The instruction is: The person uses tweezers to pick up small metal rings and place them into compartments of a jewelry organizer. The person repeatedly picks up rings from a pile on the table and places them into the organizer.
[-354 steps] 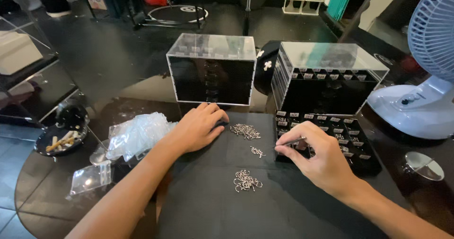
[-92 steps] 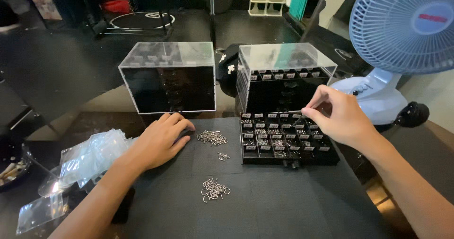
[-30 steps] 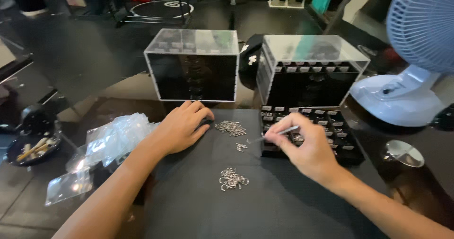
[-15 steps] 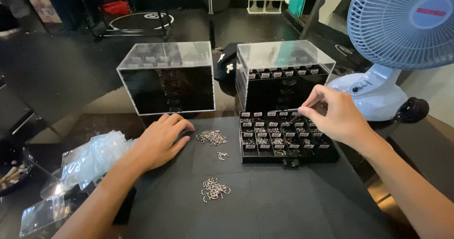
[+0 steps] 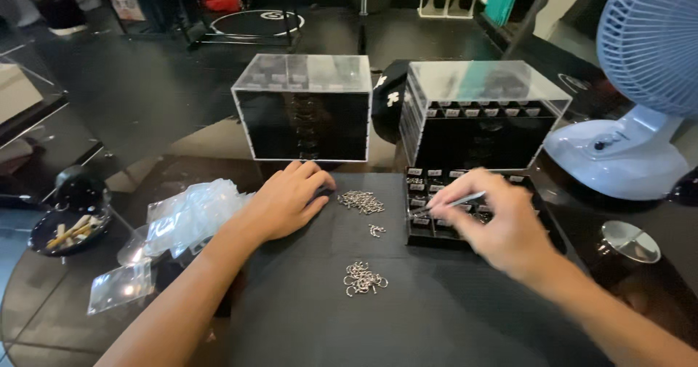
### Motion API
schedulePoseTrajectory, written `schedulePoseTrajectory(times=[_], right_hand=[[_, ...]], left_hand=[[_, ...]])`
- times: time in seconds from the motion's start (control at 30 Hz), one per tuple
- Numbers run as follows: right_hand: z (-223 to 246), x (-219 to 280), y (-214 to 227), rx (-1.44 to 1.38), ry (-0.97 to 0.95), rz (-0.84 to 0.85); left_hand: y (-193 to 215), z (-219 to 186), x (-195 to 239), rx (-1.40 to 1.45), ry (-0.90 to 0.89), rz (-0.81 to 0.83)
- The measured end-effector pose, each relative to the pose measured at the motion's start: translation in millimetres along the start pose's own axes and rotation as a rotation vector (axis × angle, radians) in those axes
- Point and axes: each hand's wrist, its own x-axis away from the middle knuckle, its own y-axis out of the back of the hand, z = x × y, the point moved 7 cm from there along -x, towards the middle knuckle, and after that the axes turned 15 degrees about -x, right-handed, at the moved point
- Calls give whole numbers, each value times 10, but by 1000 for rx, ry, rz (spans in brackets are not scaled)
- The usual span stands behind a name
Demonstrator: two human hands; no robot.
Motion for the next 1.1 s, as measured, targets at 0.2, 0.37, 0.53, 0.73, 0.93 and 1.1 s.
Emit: schedulePoseTrajectory(times=[0.2, 0.37, 0.53, 0.73, 0.93, 1.1], right_hand=[[-199, 156, -440, 7, -6, 26], [-218, 149, -482, 20, -14, 14], [-230, 160, -473, 26, -68, 11], [-188, 151, -450, 26, -58, 11], [-168, 151, -444, 12, -80, 3], [-178, 125, -401, 3, -53, -19]], left_hand=[[-59, 28, -15, 2, 12, 11], [-79, 36, -11, -7, 5, -9], [-89, 40, -7, -22, 2, -26], [-71, 26, -13, -19, 2, -1], [-40, 18, -3, -16, 3, 21], [-27, 14, 0, 5, 4, 26]])
